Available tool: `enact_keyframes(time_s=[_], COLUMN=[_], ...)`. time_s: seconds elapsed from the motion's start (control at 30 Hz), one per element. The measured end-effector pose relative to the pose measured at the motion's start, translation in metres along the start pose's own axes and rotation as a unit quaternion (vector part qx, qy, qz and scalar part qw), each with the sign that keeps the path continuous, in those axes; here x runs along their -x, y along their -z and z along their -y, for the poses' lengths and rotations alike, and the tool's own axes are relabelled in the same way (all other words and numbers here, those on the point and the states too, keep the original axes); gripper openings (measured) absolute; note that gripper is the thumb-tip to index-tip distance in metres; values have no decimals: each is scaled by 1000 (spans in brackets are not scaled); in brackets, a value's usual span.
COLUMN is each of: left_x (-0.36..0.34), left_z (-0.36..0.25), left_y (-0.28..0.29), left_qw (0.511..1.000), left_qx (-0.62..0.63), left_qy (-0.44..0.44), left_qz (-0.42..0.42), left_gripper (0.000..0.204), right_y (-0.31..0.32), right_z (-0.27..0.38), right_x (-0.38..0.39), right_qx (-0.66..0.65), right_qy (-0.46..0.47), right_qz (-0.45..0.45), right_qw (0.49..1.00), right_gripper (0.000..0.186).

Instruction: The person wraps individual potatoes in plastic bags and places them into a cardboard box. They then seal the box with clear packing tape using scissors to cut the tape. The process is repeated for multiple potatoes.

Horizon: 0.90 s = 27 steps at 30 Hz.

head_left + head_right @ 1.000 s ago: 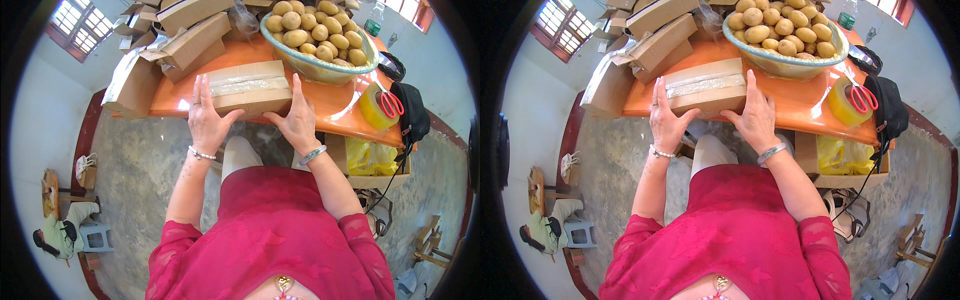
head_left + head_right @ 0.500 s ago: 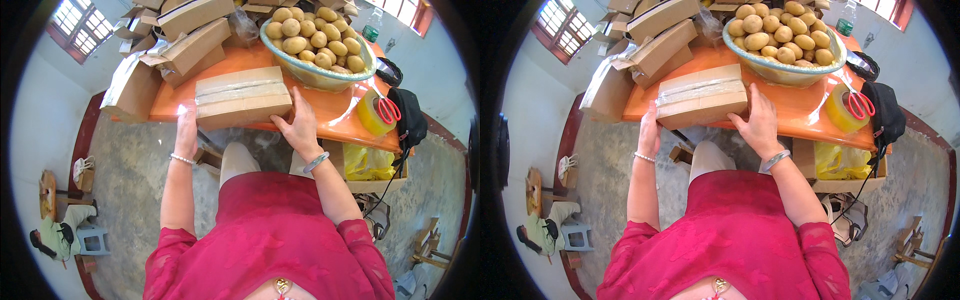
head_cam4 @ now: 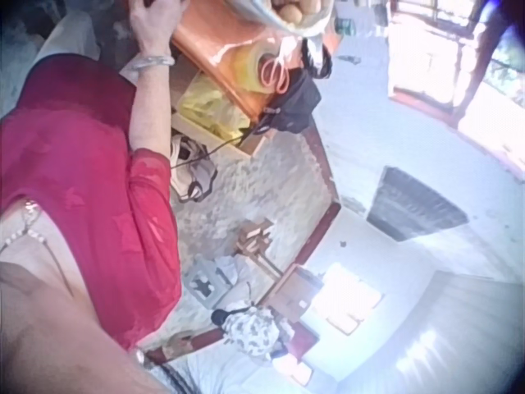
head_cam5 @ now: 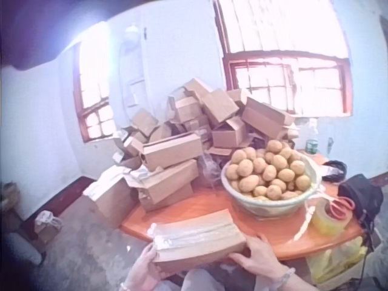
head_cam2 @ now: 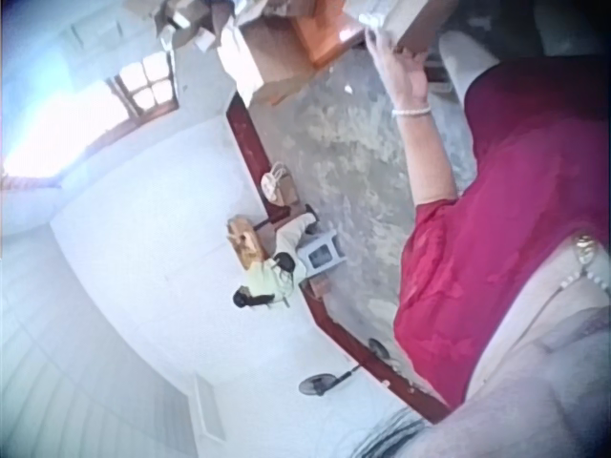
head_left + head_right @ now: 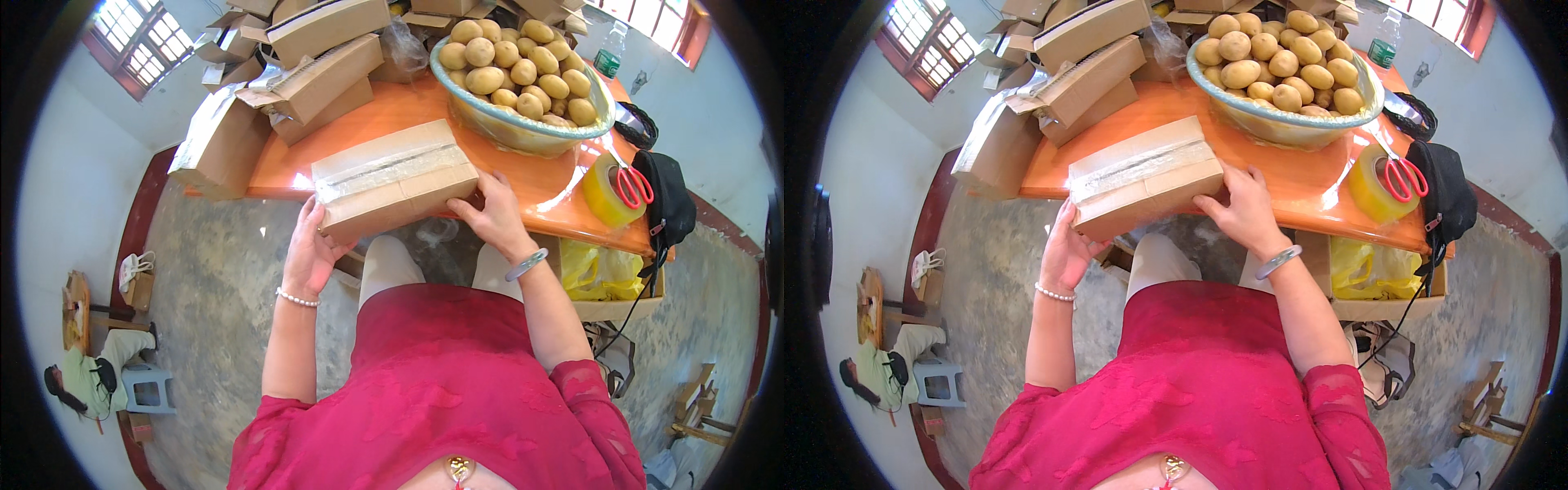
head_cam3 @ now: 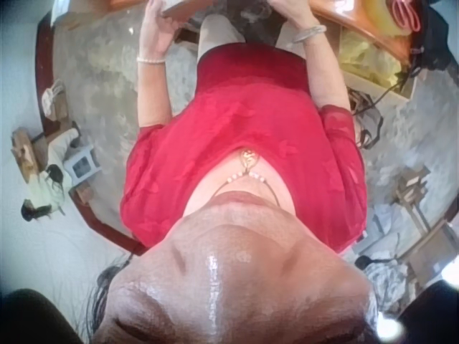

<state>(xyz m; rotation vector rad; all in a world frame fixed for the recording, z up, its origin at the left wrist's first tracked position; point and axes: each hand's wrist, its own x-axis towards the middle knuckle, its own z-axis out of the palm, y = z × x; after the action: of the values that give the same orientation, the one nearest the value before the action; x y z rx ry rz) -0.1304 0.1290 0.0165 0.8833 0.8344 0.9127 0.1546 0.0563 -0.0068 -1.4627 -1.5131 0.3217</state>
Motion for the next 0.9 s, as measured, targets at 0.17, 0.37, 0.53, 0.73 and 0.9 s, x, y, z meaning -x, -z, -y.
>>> enact_keyframes(time_s=[0.17, 0.37, 0.53, 0.73, 0.9], left_x=[-6, -5, 4, 28, 37], left_z=[9, 21, 33, 30, 32], left_y=[0, 12, 52, 52, 50], left_qw=[999, 996, 992, 986, 986], left_qx=[19, 43, 118, 144, 149], left_qy=[-25, -78, -38, -65, -69], left_qz=[-13, 21, 4, 48, 25], left_gripper=[59, 64, 67, 60, 58], right_y=[12, 1, 3, -10, -26], right_z=[-9, -9, -19, -1, 16], right_x=[-20, -45, -57, -55, -51], right_qx=[-408, -275, -327, -597, -639], right_qy=[-129, -158, -261, -263, -238], right_qz=[-56, 77, 20, 98, 92], right_qw=[902, 945, 908, 752, 726], right_gripper=[48, 36, 33, 33, 27])
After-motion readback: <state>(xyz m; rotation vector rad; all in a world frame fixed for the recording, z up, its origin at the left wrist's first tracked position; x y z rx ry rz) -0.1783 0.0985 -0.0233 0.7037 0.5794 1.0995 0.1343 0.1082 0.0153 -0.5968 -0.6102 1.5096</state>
